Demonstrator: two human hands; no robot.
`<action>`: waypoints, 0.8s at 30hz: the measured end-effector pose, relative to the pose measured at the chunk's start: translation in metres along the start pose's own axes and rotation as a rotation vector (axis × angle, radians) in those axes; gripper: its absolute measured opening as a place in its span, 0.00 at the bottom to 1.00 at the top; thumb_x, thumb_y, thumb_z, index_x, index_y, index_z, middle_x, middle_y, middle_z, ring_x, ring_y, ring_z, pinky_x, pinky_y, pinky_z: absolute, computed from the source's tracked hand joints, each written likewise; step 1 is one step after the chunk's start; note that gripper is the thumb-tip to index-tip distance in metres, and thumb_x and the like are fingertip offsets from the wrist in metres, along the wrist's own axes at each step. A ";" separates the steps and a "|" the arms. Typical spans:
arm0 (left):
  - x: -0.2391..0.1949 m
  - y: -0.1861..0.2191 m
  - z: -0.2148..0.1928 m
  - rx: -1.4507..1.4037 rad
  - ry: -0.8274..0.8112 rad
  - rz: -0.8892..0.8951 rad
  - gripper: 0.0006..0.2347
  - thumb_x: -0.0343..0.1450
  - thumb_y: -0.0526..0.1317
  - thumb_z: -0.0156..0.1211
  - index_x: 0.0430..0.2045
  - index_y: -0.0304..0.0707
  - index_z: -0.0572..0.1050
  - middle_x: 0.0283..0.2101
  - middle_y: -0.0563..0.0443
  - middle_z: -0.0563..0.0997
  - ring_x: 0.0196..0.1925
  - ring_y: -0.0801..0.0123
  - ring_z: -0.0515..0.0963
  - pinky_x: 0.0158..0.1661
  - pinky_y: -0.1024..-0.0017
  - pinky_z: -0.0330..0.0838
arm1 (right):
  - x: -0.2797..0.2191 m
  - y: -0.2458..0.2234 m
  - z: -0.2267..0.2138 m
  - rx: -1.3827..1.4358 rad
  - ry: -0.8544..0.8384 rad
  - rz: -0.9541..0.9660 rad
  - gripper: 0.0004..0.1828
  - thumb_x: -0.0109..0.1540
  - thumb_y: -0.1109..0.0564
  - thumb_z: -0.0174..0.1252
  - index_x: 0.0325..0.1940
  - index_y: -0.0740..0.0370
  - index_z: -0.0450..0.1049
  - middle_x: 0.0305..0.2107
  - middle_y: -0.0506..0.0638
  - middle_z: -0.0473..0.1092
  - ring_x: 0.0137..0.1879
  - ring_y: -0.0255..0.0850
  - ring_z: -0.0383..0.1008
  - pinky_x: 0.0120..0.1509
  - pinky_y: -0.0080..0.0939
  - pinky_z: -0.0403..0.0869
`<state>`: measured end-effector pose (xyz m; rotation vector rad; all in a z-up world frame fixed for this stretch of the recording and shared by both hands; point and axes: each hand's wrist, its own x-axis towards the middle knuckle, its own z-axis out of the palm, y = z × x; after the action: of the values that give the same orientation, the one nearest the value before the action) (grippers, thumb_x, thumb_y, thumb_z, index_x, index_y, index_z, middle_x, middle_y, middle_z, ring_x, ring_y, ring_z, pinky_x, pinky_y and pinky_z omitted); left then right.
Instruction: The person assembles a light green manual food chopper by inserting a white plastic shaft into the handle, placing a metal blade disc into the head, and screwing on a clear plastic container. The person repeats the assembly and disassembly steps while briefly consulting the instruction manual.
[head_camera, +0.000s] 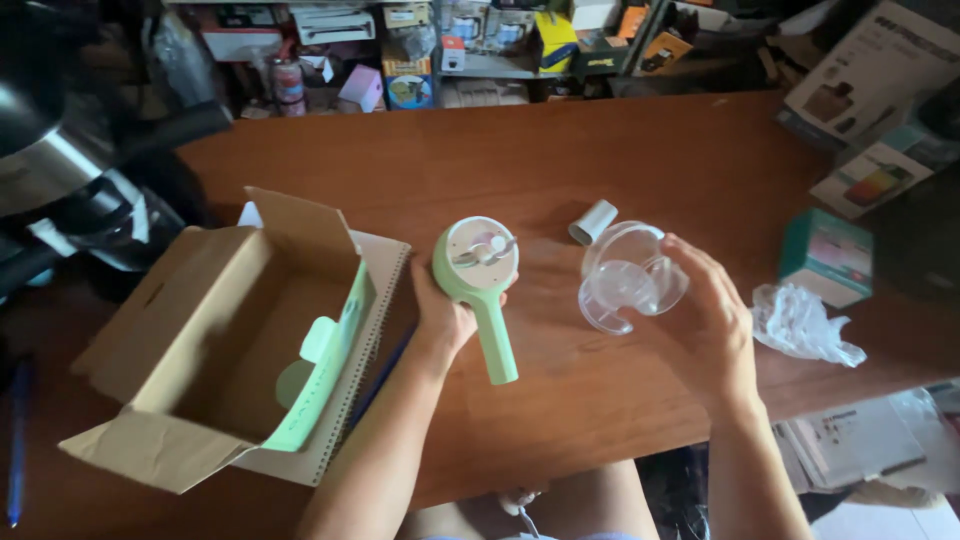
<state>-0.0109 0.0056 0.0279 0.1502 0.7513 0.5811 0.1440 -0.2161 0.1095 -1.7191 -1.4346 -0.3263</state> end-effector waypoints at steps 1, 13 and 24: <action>0.007 -0.001 -0.002 -0.006 0.003 0.008 0.30 0.57 0.73 0.46 0.37 0.51 0.69 0.45 0.45 0.76 0.47 0.37 0.77 0.44 0.45 0.70 | 0.004 -0.007 0.006 0.007 -0.004 -0.007 0.43 0.48 0.53 0.78 0.65 0.66 0.71 0.59 0.61 0.71 0.67 0.58 0.71 0.70 0.56 0.69; 0.039 -0.020 -0.022 -0.302 -0.092 0.076 0.24 0.57 0.60 0.59 0.40 0.46 0.78 0.50 0.45 0.79 0.53 0.48 0.78 0.56 0.45 0.70 | 0.075 -0.064 0.050 0.225 -0.358 -0.091 0.41 0.49 0.55 0.76 0.65 0.58 0.71 0.59 0.56 0.72 0.65 0.55 0.73 0.63 0.57 0.72; 0.024 -0.012 -0.021 -0.258 -0.120 0.054 0.27 0.57 0.64 0.58 0.35 0.41 0.79 0.41 0.43 0.80 0.44 0.48 0.79 0.46 0.42 0.75 | 0.102 -0.082 0.072 0.282 -0.451 -0.396 0.31 0.55 0.53 0.74 0.56 0.71 0.70 0.45 0.66 0.73 0.51 0.66 0.77 0.58 0.59 0.74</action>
<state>-0.0059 0.0076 -0.0061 -0.0331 0.5514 0.7083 0.0797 -0.0952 0.1697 -1.3212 -2.0473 0.0663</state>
